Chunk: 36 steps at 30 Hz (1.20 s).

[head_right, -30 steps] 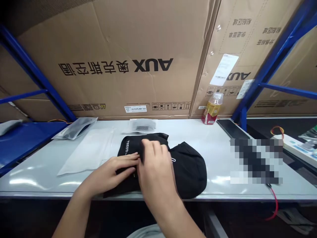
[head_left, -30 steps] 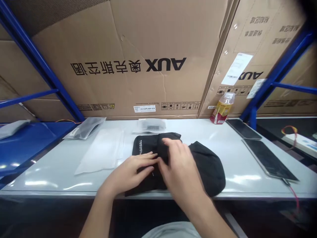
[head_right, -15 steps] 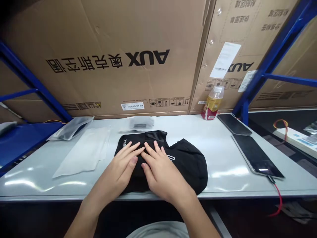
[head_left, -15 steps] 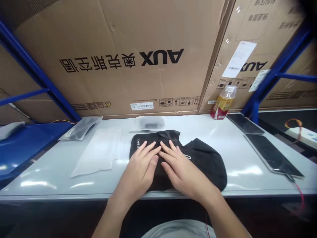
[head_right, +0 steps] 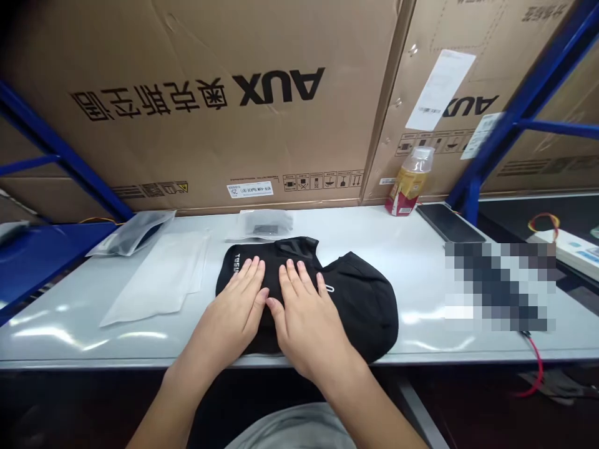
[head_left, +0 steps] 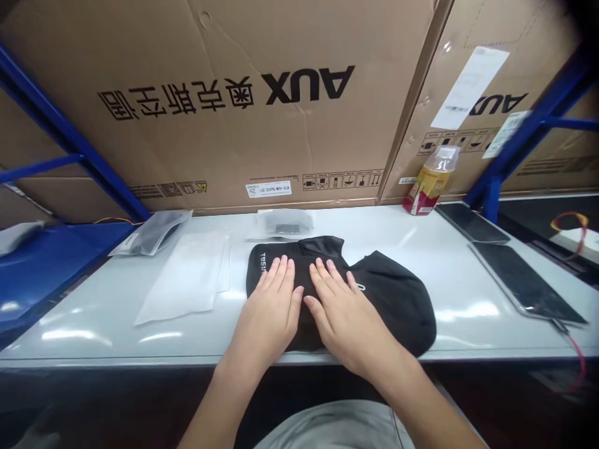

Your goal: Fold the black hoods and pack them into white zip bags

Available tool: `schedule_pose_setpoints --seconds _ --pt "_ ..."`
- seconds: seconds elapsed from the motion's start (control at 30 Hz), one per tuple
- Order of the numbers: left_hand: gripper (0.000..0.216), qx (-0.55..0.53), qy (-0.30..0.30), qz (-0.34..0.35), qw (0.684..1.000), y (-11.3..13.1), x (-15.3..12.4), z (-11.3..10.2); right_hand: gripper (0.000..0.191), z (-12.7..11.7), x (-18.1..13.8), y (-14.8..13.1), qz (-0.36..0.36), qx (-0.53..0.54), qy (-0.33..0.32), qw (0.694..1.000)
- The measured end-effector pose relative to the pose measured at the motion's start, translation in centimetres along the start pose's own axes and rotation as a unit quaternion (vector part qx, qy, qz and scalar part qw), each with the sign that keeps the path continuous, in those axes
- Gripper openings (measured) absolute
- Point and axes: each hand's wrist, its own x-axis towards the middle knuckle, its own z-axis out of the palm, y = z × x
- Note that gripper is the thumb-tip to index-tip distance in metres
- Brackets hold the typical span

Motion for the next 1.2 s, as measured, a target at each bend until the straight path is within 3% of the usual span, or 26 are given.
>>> schedule_pose_setpoints --seconds 0.1,0.13,0.2,0.27,0.4,0.53,0.67,0.77,0.87,0.93,1.0,1.07,1.2 --pt "0.049 -0.001 0.009 -0.044 0.999 -2.4 -0.1 -2.6 0.064 -1.3 -1.2 2.2 -0.001 0.064 -0.035 0.997" --pt "0.048 0.013 0.024 -0.082 0.996 -3.8 -0.1 -3.6 0.064 -2.0 -1.6 2.9 -0.007 0.098 -0.052 0.994" --pt "0.054 0.083 0.075 -0.219 0.969 -6.9 -0.2 -5.4 0.061 -3.3 -2.3 4.4 -0.012 0.159 -0.074 0.984" --pt "0.064 0.136 0.032 -0.306 0.942 -9.8 -0.4 -6.6 0.059 -4.3 -3.0 5.5 0.006 0.196 -0.064 0.979" --pt "0.047 0.153 -0.015 -0.323 0.934 -12.4 -1.1 -7.6 0.055 -5.0 -4.0 6.7 0.056 0.205 -0.017 0.977" --pt "0.028 0.175 0.023 -0.303 0.936 -10.7 -2.0 -8.7 0.054 -4.5 -4.2 7.2 0.049 0.178 -0.003 0.983" --pt "0.017 0.092 0.104 -0.219 0.966 -5.9 -2.8 -9.5 0.042 -4.2 -3.4 5.5 0.01 0.154 0.1 0.983" --pt "0.022 -0.077 0.065 -0.141 0.985 -1.1 -2.7 -8.7 0.027 -4.2 -2.2 2.4 0.008 0.175 0.149 0.973" --pt "0.026 -0.166 0.016 -0.072 0.983 2.2 -2.2 -7.5 0.029 -4.0 -0.9 -0.4 -0.007 0.214 0.106 0.971" --pt "0.022 -0.195 0.016 -0.073 0.978 2.8 -2.0 -7.2 0.031 -3.9 -0.2 -1.3 -0.023 0.23 0.073 0.97" --pt "0.016 -0.209 0.065 -0.096 0.971 2.3 -1.9 -7.4 0.032 -3.9 0.2 -1.3 -0.023 0.236 0.064 0.969" --pt "0.033 -0.2 0.111 -0.098 0.969 1.3 -2.0 -7.8 0.031 -3.9 0.4 -0.5 -0.011 0.239 0.066 0.969" --pt "0.029 -0.155 0.078 0.018 0.985 -0.8 -2.0 -8.4 0.034 -4.3 1.0 1.4 -0.005 0.249 0.02 0.968"
